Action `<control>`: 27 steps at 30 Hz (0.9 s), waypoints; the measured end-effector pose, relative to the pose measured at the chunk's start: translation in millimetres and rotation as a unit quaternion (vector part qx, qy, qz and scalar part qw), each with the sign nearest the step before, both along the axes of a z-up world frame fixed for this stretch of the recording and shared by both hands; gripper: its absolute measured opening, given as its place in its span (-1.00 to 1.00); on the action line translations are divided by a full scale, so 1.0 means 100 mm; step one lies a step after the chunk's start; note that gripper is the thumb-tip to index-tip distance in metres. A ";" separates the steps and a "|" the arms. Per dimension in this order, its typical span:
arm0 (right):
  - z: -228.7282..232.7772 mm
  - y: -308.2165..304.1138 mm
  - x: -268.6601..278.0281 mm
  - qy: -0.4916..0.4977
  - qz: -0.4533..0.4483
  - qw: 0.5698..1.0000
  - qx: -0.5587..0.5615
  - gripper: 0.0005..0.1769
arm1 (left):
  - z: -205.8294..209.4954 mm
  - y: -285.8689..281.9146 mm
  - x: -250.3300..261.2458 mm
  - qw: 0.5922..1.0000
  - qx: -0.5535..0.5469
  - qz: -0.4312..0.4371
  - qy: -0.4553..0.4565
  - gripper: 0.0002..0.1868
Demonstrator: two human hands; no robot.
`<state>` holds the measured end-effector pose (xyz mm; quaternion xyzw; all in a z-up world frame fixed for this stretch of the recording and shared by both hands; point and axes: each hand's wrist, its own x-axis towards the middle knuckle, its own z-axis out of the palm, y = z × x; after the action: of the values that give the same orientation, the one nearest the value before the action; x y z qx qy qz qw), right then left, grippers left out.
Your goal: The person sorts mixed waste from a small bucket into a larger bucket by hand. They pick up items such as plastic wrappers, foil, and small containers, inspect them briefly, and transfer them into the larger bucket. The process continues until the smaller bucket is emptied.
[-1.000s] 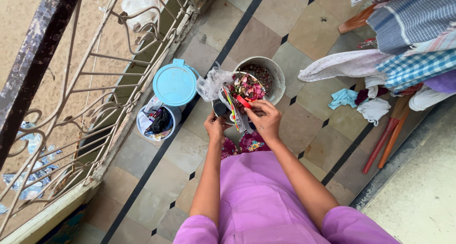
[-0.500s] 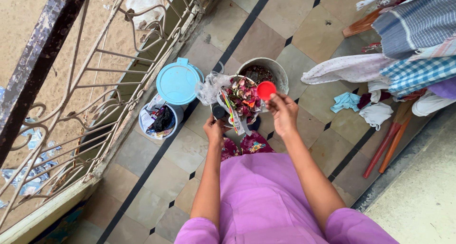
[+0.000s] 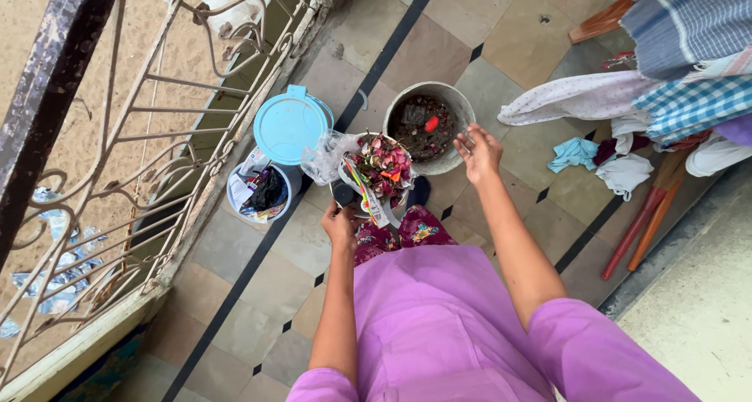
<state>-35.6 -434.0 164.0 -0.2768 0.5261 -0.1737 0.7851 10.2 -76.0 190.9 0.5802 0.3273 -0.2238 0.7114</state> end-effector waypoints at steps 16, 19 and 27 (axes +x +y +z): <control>2.02 0.85 0.31 0.024 0.418 0.693 -0.587 -0.55 | 0.15 -0.18 0.01 0.997 0.024 -0.057 -0.034 -0.47; 2.18 0.85 0.35 0.019 0.451 0.621 -0.641 -0.49 | 0.22 -0.21 0.04 0.996 0.029 -0.067 -0.046 -0.46; 2.00 0.88 0.33 0.020 0.474 0.628 -0.617 -0.77 | 0.27 -0.23 0.06 0.995 0.039 -0.077 -0.051 -0.43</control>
<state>-2.7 -346.0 364.3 -0.9112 0.1073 -0.0564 0.3938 16.1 -98.9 217.4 0.6417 0.2536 -0.2354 0.6845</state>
